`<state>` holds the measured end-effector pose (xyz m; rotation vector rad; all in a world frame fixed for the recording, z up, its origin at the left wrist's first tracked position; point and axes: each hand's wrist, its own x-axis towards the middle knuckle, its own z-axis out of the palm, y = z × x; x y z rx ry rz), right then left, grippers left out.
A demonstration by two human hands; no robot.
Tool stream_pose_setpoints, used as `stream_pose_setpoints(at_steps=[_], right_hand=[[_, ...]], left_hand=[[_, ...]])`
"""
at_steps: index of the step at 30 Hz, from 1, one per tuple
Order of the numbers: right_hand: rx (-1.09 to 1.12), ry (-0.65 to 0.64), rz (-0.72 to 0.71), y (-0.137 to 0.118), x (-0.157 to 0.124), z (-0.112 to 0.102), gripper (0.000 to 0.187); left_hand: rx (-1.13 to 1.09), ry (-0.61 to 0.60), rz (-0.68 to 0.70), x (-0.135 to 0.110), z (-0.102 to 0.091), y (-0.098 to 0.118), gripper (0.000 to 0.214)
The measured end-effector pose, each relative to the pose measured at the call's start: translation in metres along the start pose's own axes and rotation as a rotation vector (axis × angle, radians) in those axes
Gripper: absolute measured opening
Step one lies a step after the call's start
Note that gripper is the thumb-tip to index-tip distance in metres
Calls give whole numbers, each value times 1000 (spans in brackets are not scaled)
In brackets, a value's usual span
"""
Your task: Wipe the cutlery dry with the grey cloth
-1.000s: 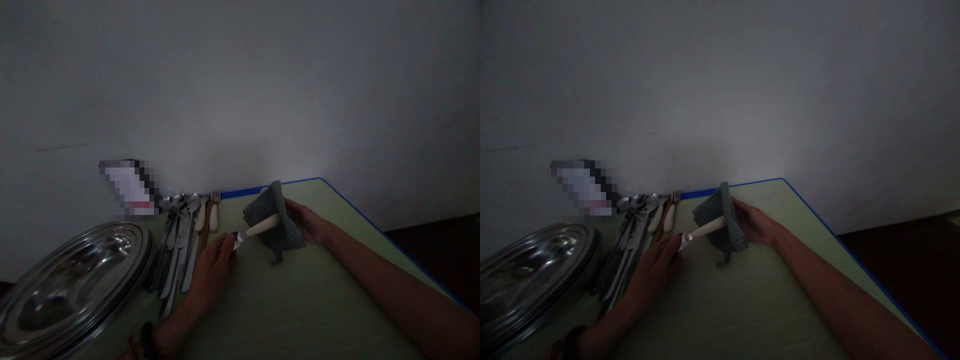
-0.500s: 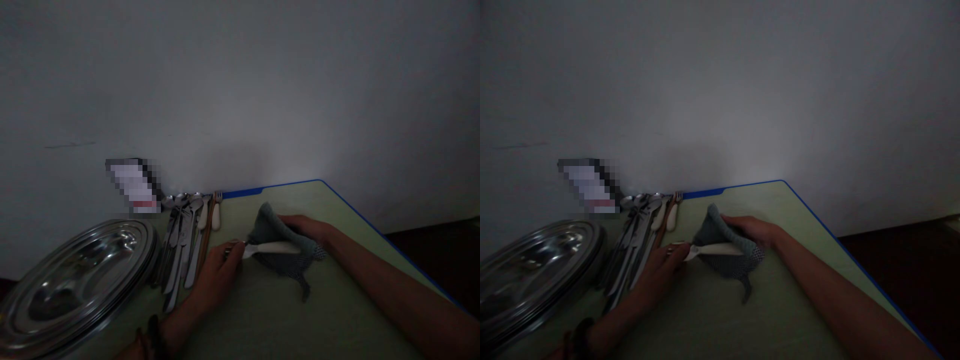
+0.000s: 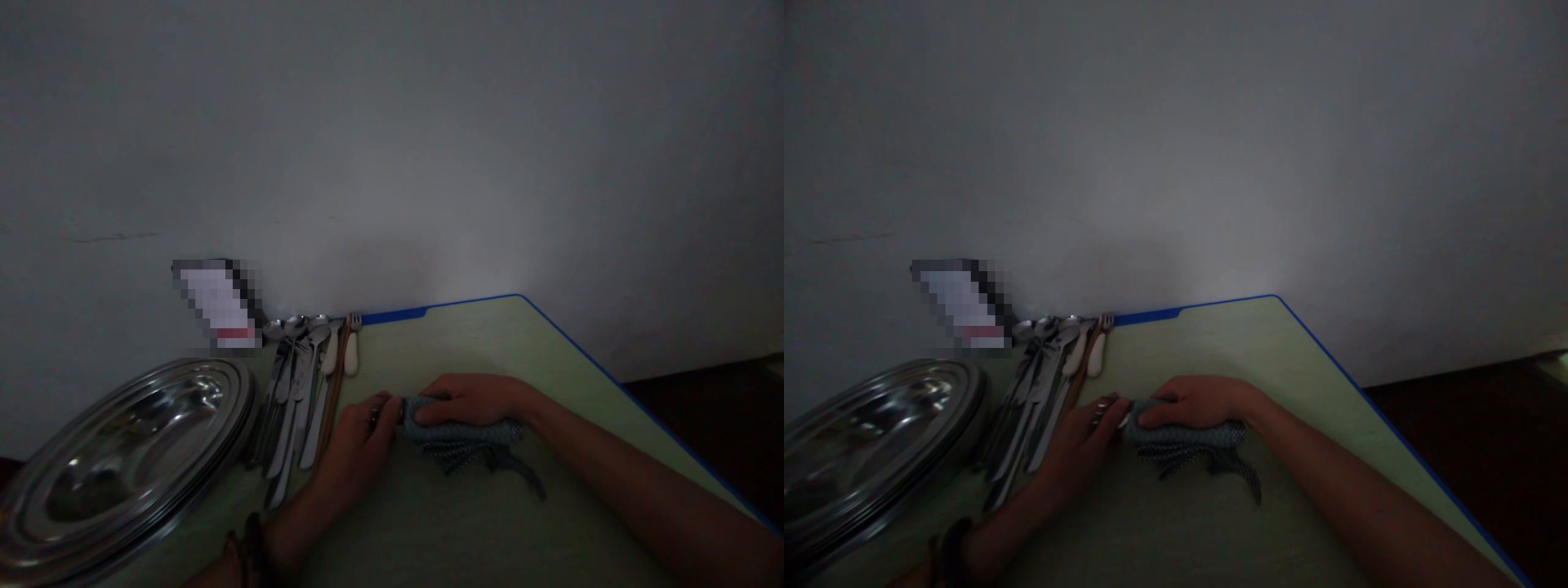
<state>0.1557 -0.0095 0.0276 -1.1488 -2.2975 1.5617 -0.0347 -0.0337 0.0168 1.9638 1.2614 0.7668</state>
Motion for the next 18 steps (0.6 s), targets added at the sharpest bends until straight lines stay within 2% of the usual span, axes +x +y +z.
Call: stream_pose_setpoints(at_steps=[4, 7, 12, 18], right_hand=[[-86, 59, -1, -4, 2, 4, 39], [-43, 19, 7, -6, -1, -3, 40], [132, -82, 41, 2, -14, -24, 40], [501, -116, 32, 31, -21, -28, 41]], left_hand=[[-10, 2, -24, 2, 0, 1, 34], [-19, 4, -78, 4, 0, 2, 33], [-11, 74, -39, 7, -1, -1, 21], [-148, 104, -197, 4, 1, 3, 35]])
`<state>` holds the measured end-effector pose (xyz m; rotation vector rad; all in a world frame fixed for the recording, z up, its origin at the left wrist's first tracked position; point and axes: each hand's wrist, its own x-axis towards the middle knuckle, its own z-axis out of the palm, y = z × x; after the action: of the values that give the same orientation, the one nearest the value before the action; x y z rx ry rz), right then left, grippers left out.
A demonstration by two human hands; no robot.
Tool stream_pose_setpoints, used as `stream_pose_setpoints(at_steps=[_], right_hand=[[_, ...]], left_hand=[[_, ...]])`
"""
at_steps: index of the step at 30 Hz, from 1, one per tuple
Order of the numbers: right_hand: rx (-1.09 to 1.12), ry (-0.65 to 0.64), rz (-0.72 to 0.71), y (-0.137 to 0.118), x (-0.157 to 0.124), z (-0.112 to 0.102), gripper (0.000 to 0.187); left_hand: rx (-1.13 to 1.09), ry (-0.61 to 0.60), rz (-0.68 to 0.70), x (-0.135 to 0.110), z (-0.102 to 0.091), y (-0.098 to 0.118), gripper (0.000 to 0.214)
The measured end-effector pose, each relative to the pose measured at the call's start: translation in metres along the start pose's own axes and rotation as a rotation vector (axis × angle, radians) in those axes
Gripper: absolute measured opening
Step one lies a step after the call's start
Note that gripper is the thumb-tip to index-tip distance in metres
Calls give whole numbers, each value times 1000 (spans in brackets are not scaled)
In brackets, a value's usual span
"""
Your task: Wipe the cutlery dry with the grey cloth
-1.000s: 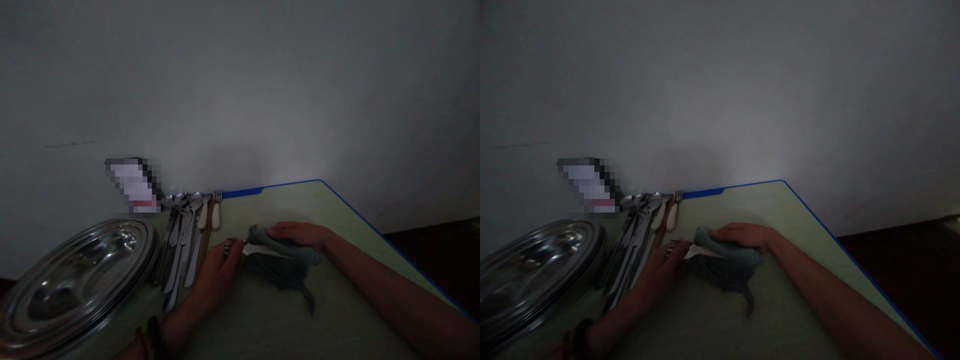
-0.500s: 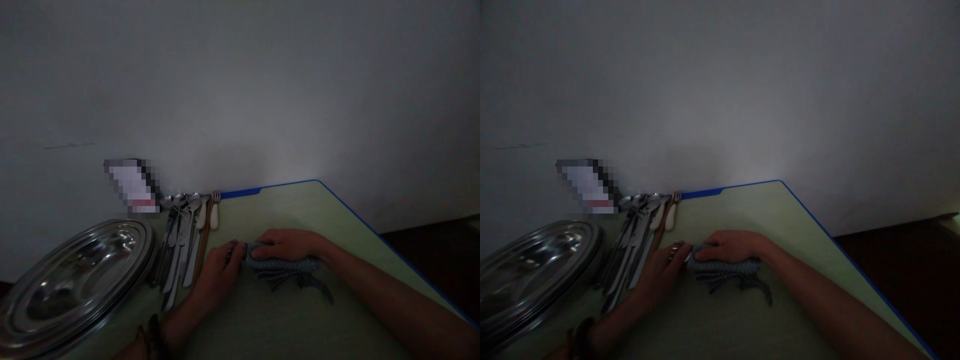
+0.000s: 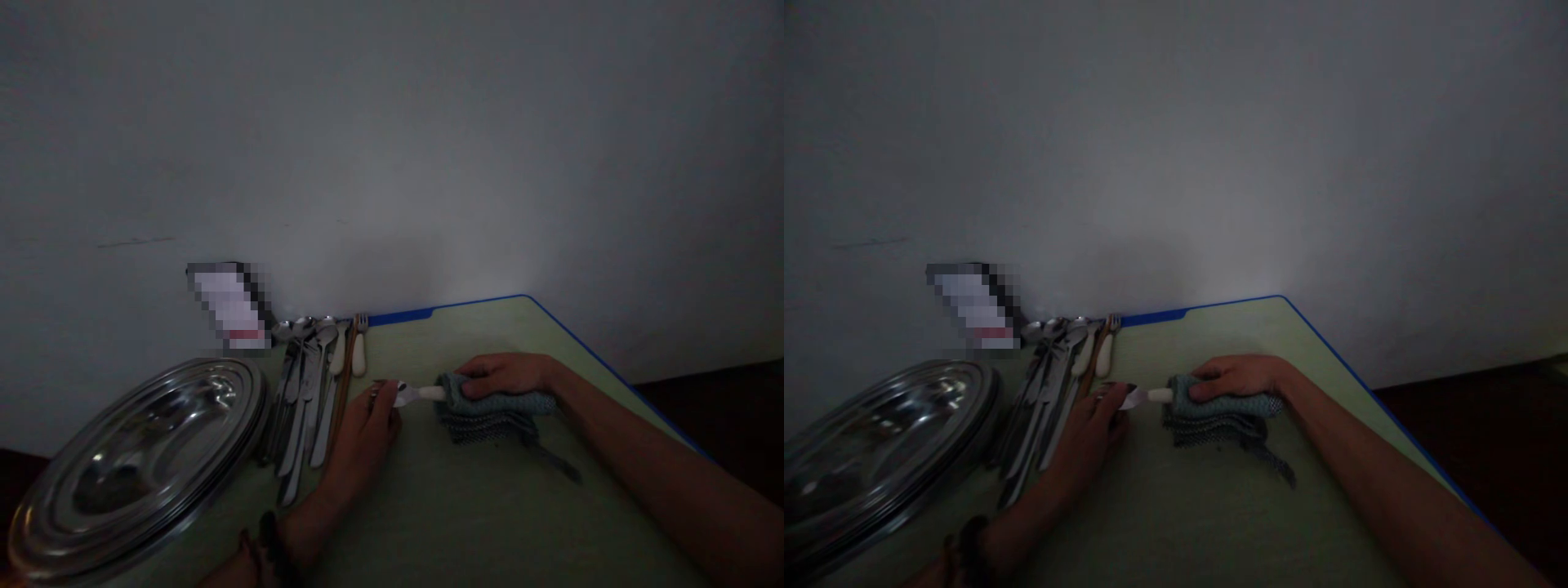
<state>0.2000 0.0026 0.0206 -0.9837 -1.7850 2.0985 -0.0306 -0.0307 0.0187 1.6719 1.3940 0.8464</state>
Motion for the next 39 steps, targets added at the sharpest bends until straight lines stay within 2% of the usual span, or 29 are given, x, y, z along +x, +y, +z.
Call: stream_pose_setpoints(at_steps=[4, 8, 12, 17, 20, 24, 26, 29, 35, 39], right_hand=[[-27, 26, 5, 2, 3, 8, 37], [-175, 53, -89, -4, 14, 27, 38], [-185, 158, -145, -4, 28, 43, 42], [-156, 259, -186, -3, 34, 49, 45], [-150, 238, -170, -4, 34, 47, 44], [-54, 111, -149, -1, 31, 36, 40], [20, 103, -134, 3, 29, 30, 39], [103, 156, -117, 8, 27, 24, 38], [252, 289, -122, 8, 27, 33, 39], [506, 451, -126, 6, 35, 35, 37]], left_hand=[[-11, 7, 24, -1, 3, 5, 32], [1, 44, 8, 2, 4, 1, 34], [-62, 50, 19, 1, 3, 0, 32], [-146, 6, 75, 1, 2, -3, 26], [-170, 75, 11, 3, 2, -10, 30], [-339, 158, -94, 3, 4, -15, 32], [-436, 180, -122, 3, 5, -14, 32], [-450, 181, -96, 3, 5, -10, 31], [-308, 13, 112, 2, 4, -2, 24], [-293, 165, 107, 3, 4, -10, 26]])
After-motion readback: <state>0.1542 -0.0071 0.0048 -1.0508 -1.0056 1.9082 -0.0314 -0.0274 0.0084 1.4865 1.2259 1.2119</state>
